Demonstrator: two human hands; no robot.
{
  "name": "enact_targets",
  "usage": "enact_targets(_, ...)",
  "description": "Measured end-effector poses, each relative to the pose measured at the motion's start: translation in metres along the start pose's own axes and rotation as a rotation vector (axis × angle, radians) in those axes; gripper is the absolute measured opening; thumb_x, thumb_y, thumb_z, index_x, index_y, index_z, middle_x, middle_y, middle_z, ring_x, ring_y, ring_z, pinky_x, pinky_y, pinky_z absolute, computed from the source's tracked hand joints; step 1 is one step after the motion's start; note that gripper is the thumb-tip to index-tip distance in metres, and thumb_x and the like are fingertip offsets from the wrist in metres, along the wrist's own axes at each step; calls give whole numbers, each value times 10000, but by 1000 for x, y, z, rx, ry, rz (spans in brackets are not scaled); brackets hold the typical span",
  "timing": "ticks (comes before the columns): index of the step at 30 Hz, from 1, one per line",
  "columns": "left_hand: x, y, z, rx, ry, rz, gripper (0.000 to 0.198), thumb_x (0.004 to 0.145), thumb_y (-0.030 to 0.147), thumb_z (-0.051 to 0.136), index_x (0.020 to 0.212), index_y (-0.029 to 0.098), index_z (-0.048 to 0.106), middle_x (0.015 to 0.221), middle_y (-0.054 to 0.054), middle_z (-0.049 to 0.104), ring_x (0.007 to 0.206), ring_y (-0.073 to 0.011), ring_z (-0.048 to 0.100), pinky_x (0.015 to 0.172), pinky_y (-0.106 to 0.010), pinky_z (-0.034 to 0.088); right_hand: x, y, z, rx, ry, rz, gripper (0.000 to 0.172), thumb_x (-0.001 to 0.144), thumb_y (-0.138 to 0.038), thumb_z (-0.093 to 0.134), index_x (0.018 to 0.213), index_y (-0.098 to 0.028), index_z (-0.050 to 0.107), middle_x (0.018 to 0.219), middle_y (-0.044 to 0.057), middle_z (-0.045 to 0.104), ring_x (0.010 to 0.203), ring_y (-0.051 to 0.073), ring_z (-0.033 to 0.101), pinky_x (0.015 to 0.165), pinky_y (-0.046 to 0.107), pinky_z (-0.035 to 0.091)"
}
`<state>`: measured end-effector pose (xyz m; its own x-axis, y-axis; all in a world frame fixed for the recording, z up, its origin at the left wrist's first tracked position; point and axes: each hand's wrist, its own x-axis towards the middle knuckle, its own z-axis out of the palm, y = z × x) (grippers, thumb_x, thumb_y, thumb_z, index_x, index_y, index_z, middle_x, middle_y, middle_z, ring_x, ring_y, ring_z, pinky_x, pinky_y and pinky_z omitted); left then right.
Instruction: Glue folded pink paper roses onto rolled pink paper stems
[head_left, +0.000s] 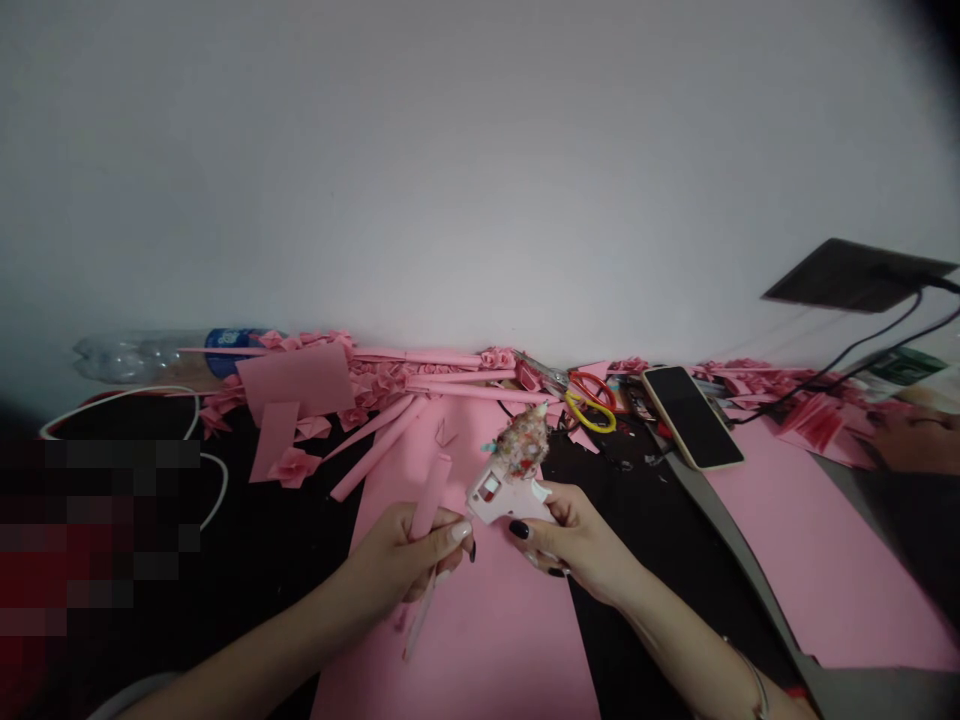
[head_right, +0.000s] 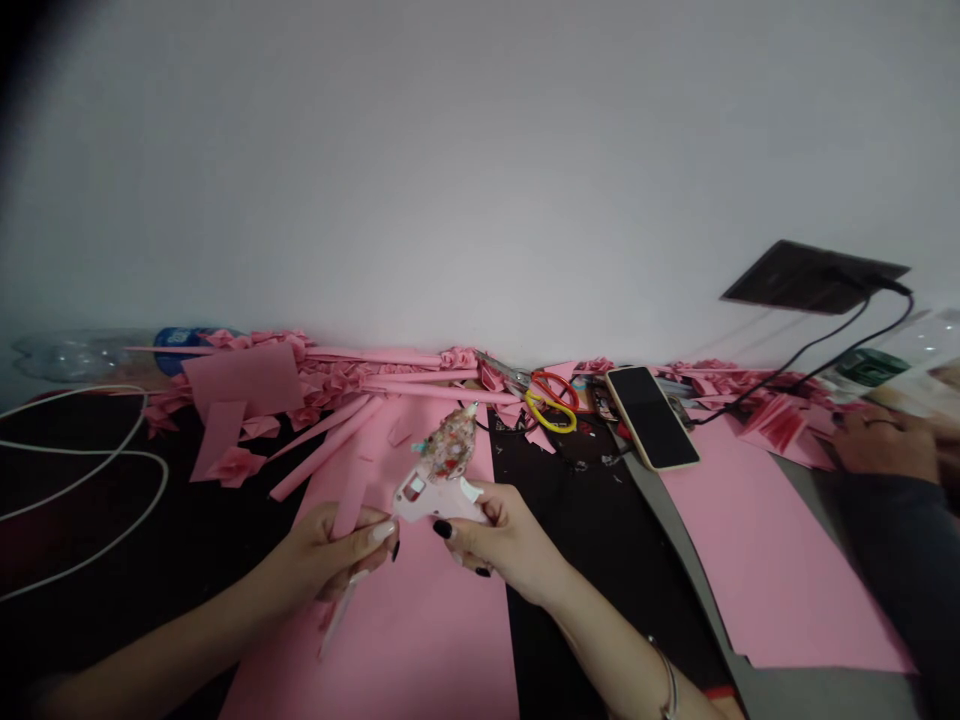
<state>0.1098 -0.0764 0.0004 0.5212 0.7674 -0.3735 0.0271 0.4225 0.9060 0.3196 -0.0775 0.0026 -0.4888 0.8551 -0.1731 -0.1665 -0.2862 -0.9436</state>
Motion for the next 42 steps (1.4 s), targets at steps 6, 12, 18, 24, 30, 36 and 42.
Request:
enact_targets(6, -1, -2, -1, -40, -34, -24, 477, 733, 598, 584, 539, 184, 445, 402, 113, 262, 344, -24, 120, 368, -208, 71, -1, -1, 1, 4, -6, 5, 255, 783, -339, 697, 747, -152, 526, 560, -81, 383, 438, 25, 240, 397, 195, 173)
enact_targets(12, 2, -3, -1, -18, 11, -11, 442, 744, 571, 574, 557, 182, 481, 386, 119, 254, 336, -24, 117, 359, -199, 82, -1, -2, 0, -109, 55, 3, 257, 788, -356, 670, 746, -143, 532, 540, -66, 463, 406, 21, 284, 381, 181, 206)
enact_targets(18, 1, -3, 4, 32, 30, 5, 354, 788, 504, 545, 664, 174, 572, 460, 76, 450, 306, -23, 206, 331, -190, 135, 1, 0, -2, -342, 297, 13, 448, 633, -255, 757, 995, -180, 504, 692, -43, 568, 455, 70, 471, 411, 195, 388)
enact_targets(24, -1, -5, 1, 28, -30, -18, 397, 807, 546, 519, 849, 166, 627, 393, 105, 352, 304, -47, 235, 328, -175, 176, 2, -5, 1, -591, 432, -107, 360, 678, -189, 667, 992, -191, 493, 701, -19, 598, 572, 98, 487, 492, 195, 360)
enact_targets(30, 3, -2, -10, -231, 66, 71, 351, 805, 523, 550, 860, 179, 599, 545, 74, 436, 366, -27, 193, 355, -166, 189, 2, -11, -9, -386, 441, -78, 342, 642, -150, 653, 953, -177, 515, 618, -53, 562, 502, 70, 438, 469, 177, 322)
enact_targets(36, 5, 3, -14, -385, 308, 200, 285, 806, 417, 585, 701, 153, 605, 631, 24, 479, 557, -76, 443, 549, -187, 396, 0, -14, -21, -57, 259, -99, 259, 745, -334, 665, 914, -164, 569, 696, 0, 615, 415, 53, 398, 402, 204, 353)
enact_targets(42, 3, 6, -15, -489, 396, 175, 265, 769, 417, 657, 762, 158, 602, 544, 69, 365, 476, -56, 304, 429, -160, 273, -3, -14, -26, 74, 173, -99, 327, 751, -400, 660, 933, -134, 606, 649, 26, 633, 355, 55, 390, 351, 211, 359)
